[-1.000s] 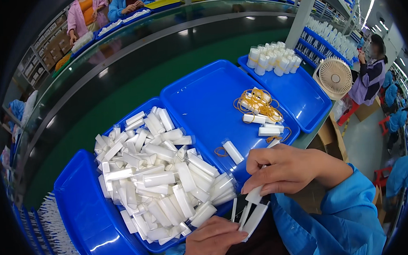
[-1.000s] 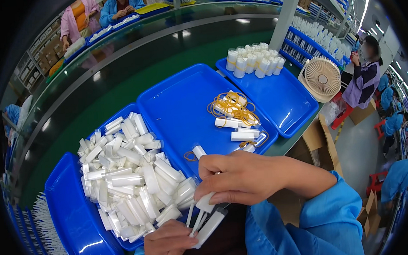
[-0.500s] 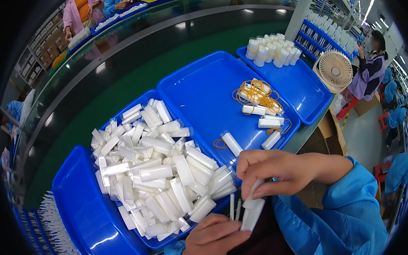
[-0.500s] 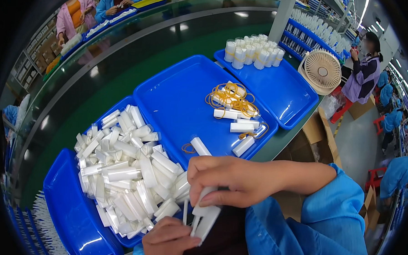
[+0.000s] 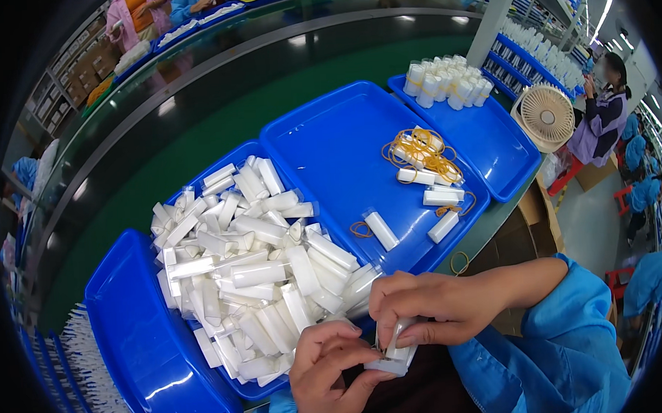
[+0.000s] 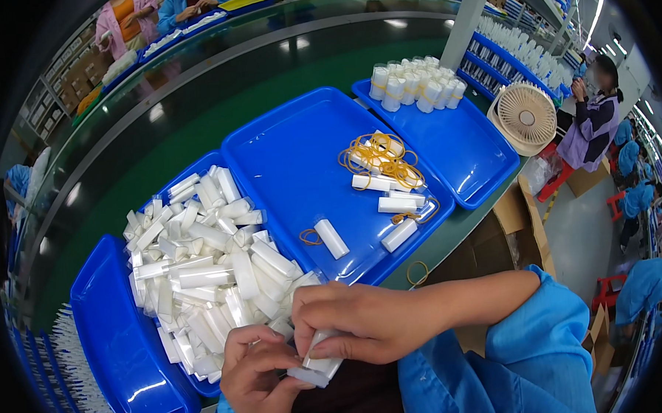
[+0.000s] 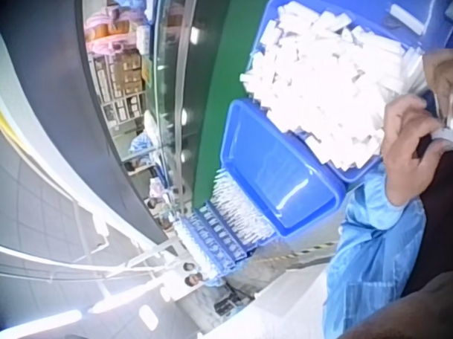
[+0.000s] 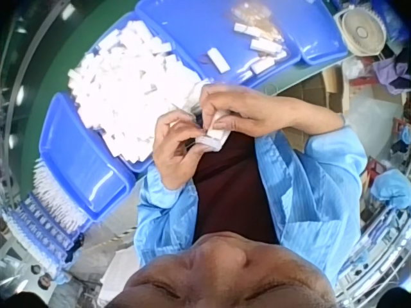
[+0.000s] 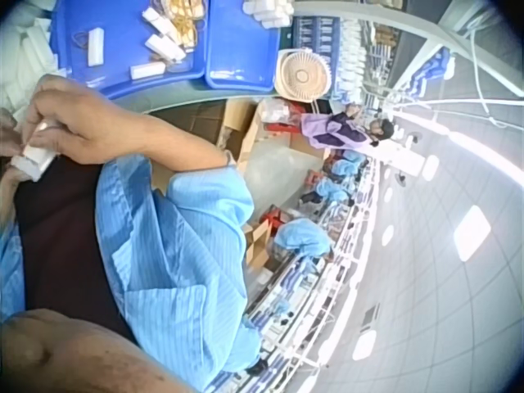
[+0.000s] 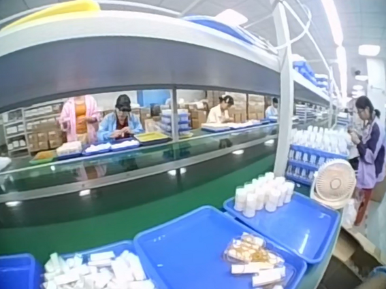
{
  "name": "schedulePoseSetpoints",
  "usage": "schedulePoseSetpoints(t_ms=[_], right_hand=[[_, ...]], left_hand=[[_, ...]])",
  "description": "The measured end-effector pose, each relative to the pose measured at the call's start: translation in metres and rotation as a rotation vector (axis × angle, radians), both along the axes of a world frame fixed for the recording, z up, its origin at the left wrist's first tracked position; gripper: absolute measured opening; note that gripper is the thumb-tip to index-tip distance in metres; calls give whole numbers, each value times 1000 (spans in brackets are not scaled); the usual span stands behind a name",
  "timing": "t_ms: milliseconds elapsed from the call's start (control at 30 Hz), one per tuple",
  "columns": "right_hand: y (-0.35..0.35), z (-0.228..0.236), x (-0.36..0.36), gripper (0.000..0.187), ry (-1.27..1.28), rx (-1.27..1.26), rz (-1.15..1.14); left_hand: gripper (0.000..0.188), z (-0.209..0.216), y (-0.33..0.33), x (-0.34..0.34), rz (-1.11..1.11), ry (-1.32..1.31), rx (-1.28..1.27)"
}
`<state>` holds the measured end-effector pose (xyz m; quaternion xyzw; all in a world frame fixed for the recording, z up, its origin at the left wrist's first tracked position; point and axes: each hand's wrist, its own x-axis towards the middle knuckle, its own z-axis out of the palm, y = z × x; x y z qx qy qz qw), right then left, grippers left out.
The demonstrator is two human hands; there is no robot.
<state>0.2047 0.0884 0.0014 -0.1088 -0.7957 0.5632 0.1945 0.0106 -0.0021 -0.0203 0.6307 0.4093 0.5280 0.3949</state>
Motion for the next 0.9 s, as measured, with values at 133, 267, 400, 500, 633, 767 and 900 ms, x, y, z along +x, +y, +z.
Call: schedulePoseSetpoints(t_ms=[133,267,400,500,633,767,900], right_hand=[[-3,1,4,19,-12,-8,-82],[23,2,15,31,-232,353,-544],[44,-28,17,35,-688,645,-646],[57,-36,9,36,-852,687,-639],[60,-28,11,40,-697,774,-665],[38,17,0,25,-168,381,-381],[21,33,-6,13,-157,515,-92]], left_hand=[[23,-1,-5,-5,-50,-74,-143],[22,7,-5,-7,-5,21,-40],[20,9,0,-8,2,138,131],[20,4,-5,-11,8,97,126],[21,-9,-7,-12,27,-53,55],[25,-14,-12,-6,48,-180,-108],[23,-13,-11,-6,25,-233,-81]])
